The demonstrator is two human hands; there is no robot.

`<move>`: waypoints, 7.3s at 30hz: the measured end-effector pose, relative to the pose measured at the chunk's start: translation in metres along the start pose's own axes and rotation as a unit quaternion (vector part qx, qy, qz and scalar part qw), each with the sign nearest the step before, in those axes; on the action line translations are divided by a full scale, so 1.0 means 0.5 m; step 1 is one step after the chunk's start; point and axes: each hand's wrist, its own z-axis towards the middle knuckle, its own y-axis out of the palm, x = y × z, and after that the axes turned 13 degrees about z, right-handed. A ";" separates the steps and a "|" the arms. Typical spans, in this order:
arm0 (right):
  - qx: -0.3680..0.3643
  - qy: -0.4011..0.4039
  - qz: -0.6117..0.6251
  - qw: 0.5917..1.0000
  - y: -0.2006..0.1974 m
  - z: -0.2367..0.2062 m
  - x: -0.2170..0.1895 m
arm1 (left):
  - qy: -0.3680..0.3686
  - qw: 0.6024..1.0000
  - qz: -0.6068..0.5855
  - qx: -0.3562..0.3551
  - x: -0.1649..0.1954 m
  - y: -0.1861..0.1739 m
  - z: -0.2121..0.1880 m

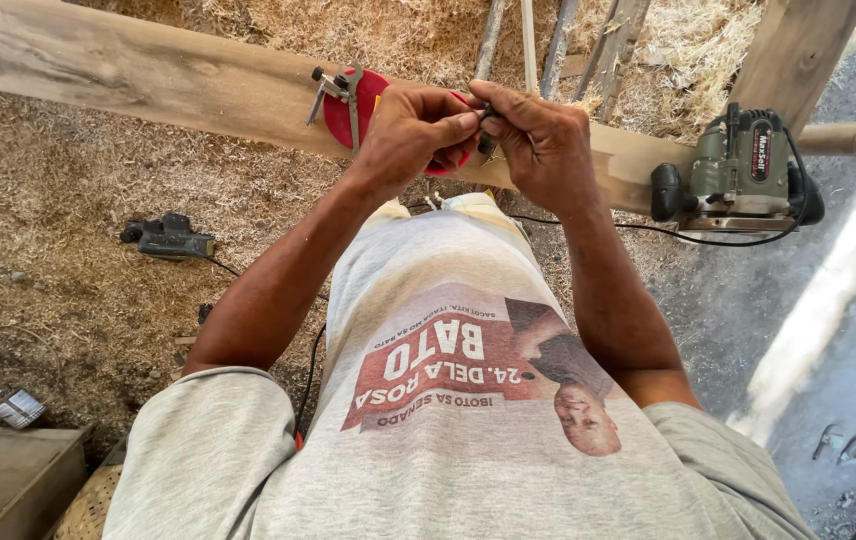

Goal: The person uses a handheld router to shape the edge of a wooden plank resting on a support beam, guiding it along the wood. They then set the router down, retrieve a wrench and router bit from a red cup, and fit a new bit into the router base before walking away.

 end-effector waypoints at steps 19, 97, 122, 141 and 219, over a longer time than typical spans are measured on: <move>-0.056 0.056 0.073 0.994 -0.035 -0.009 -0.013 | -0.135 0.978 -0.159 -0.026 0.012 0.017 0.000; -0.327 0.253 -0.428 0.804 0.179 0.026 0.324 | -0.025 0.920 0.330 0.210 -0.241 -0.111 -0.013; -0.036 0.274 -0.131 0.952 0.004 0.001 0.235 | 0.112 0.815 0.545 0.160 -0.231 -0.069 0.011; 0.555 0.323 0.306 0.703 -0.228 -0.593 0.278 | 0.234 0.835 0.485 -0.114 -0.276 0.392 0.140; 0.200 0.279 0.225 0.912 -0.550 -0.582 0.305 | -0.047 0.995 0.053 -0.064 -0.230 0.619 0.377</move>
